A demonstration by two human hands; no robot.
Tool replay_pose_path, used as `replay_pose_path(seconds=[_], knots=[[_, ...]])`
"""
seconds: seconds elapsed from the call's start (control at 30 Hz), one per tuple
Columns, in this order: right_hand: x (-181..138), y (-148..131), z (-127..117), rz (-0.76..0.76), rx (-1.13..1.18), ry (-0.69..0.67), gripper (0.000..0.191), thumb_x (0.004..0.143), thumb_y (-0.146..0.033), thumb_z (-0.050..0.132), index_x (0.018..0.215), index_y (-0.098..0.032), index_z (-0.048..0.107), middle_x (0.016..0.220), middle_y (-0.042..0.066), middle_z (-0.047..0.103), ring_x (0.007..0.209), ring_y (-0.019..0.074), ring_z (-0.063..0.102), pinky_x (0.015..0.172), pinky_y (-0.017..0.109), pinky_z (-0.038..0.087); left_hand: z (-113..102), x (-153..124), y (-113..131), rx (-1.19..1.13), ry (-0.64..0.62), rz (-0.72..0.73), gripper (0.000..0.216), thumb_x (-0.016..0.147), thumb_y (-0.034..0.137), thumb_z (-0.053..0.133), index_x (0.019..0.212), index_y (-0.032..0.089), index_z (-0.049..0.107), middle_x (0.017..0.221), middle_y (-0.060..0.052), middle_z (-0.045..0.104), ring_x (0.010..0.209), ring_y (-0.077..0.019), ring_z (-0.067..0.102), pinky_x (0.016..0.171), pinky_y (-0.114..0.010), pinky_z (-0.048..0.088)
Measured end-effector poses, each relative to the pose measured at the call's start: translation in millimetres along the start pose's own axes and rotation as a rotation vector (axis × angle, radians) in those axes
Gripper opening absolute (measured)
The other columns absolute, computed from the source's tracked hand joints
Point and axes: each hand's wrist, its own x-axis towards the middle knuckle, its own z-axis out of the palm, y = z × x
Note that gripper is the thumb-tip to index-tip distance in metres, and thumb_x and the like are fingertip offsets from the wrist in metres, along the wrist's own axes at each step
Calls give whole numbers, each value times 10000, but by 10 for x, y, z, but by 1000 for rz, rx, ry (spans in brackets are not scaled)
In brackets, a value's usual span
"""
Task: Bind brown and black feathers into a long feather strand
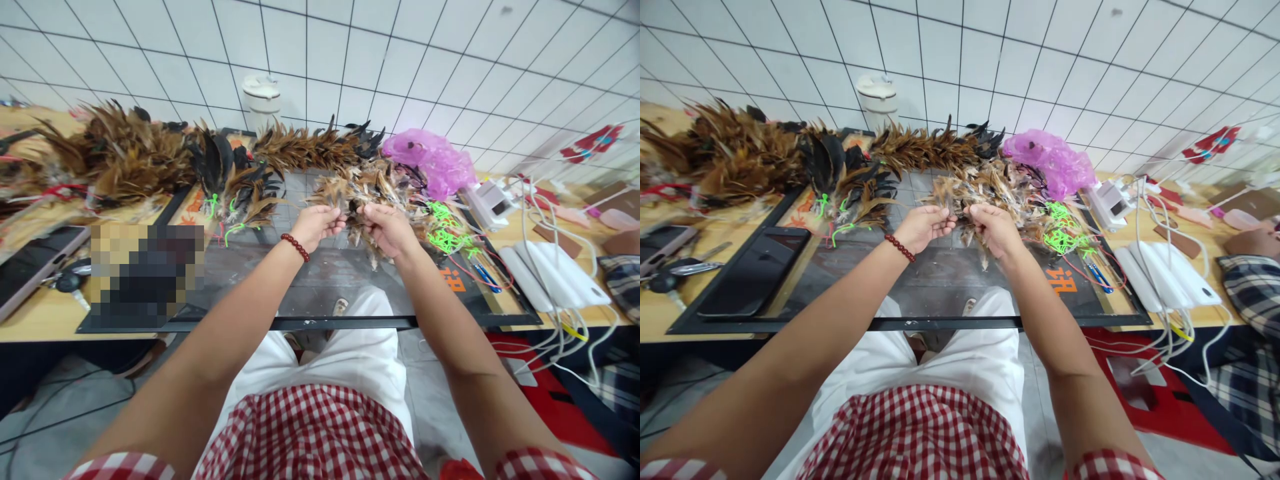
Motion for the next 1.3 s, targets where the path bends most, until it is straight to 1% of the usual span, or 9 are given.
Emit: replay_pose_path(seconds=[0.2,0.3,0.5,0.67,0.8,0.9,0.97,1.13,1.3], knots=[[-8,36,44,-17,122,-48,407,574,-485,857,852,-225,714,760,-4,673,737,138,601,689,289,489,-20,-4,-29,-77,-277,-66,141,785,192,738,876,100,683,925,-94,733,805,-133,695,755,-261,525],[-21,68,94,1,166,-96,416,568,-486,860,858,-229,706,735,-14,669,716,141,599,681,289,492,17,-31,-55,-156,-373,-49,145,770,173,748,896,122,696,907,-65,728,896,-146,690,878,-309,505],[-8,121,84,25,120,-167,359,604,-502,837,682,-207,647,682,-25,627,633,112,539,620,261,470,50,-35,-94,-175,-350,-52,106,757,181,760,775,119,676,761,-21,687,781,-109,663,919,-316,480],[24,129,39,21,138,-125,387,596,-476,850,853,-227,704,778,-17,677,700,119,596,702,287,503,29,-18,-83,-186,-299,-49,79,783,174,732,813,124,678,779,-30,694,784,-111,670,890,-298,492],[28,128,55,-20,121,-65,430,571,-508,851,864,-243,682,772,-17,660,711,139,602,669,297,506,49,-47,-86,-155,-396,-95,142,762,190,758,865,127,683,899,-79,730,908,-153,687,946,-351,481],[15,133,84,-11,123,-67,392,563,-496,859,755,-234,640,633,-45,579,611,120,549,575,266,466,80,-67,-109,-140,-448,-113,133,755,194,765,809,117,672,846,-75,726,870,-153,687,940,-365,487],[13,136,93,-2,156,-85,383,559,-482,865,708,-224,624,583,-57,548,562,100,510,542,246,440,90,-64,-120,-141,-410,-85,109,774,183,744,766,111,663,770,-51,706,789,-127,675,905,-333,501],[48,156,53,31,157,-18,426,503,-451,893,784,-215,675,667,-35,645,612,105,571,614,255,494,66,-27,-106,-166,-313,-30,79,812,147,694,754,110,655,717,-28,676,730,-93,652,870,-279,508],[97,195,3,-31,-5,23,405,592,-530,828,721,-201,632,662,-17,632,583,94,536,583,237,450,56,-18,-75,-158,-275,-45,82,810,150,698,778,105,637,746,-39,687,734,-95,666,862,-285,519]])
